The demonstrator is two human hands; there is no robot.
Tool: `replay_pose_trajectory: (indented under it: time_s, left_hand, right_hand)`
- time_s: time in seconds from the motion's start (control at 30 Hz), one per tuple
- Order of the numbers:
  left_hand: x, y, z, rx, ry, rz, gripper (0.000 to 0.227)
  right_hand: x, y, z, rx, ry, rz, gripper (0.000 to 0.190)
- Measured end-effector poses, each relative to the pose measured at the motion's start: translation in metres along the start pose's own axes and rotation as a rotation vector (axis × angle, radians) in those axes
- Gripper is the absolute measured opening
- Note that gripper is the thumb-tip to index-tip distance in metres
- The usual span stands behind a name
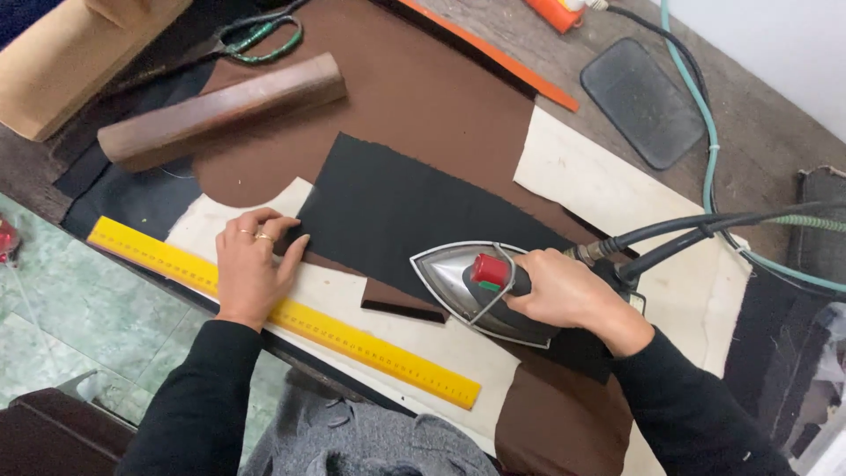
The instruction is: The person irons a black piece of fabric on a work table using a steam iron. They smooth the fabric with their hands, use a wooden pressing block to press seams, and adjust the fabric's position multiple times during the process.
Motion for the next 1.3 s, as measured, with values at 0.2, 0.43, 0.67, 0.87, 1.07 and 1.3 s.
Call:
replay_pose_trajectory:
  time_s: [0.2,0.43,0.67,0.87,1.07,1.3]
  left_hand:
    - [0.007,-0.001,0.006,0.010,-0.010,-0.031,0.022]
    - [-0.004,0.001,-0.003,0.001,-0.038,0.005,0.021]
    - [0.002,-0.011,0.016,-0.008,0.029,0.055,0.020]
    - [-0.011,-0.027,0.057,-0.196,0.033,0.075,0.026]
    - [-0.028,-0.032,0.058,-0.160,-0.066,-0.061,0.028]
    - [-0.028,-0.032,0.056,-0.134,-0.059,-0.107,0.027]
  right_hand:
    - [0.001,0.002,-0.002,0.004,0.016,-0.025,0.018]
    - [-0.001,0.000,0.002,0.004,0.019,0.029,0.019]
    - [0.000,0.004,-0.001,-0.035,-0.009,-0.017,0.022]
    - [0.003,0.004,-0.002,-0.054,0.036,-0.034,0.024]
    - [0.002,0.002,-0.001,-0.053,0.005,-0.059,0.021]
    - [0.002,0.001,-0.001,-0.066,0.004,-0.070,0.022]
Point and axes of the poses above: each hand's wrist, its own y-axis away from the middle knuckle, its own x-axis out of the back of the hand, z = x × y, the point moved 5 cm from there along -y, towards the middle knuckle, and after that the axes turned 11 degrees about -y, right-handed, at the moved point
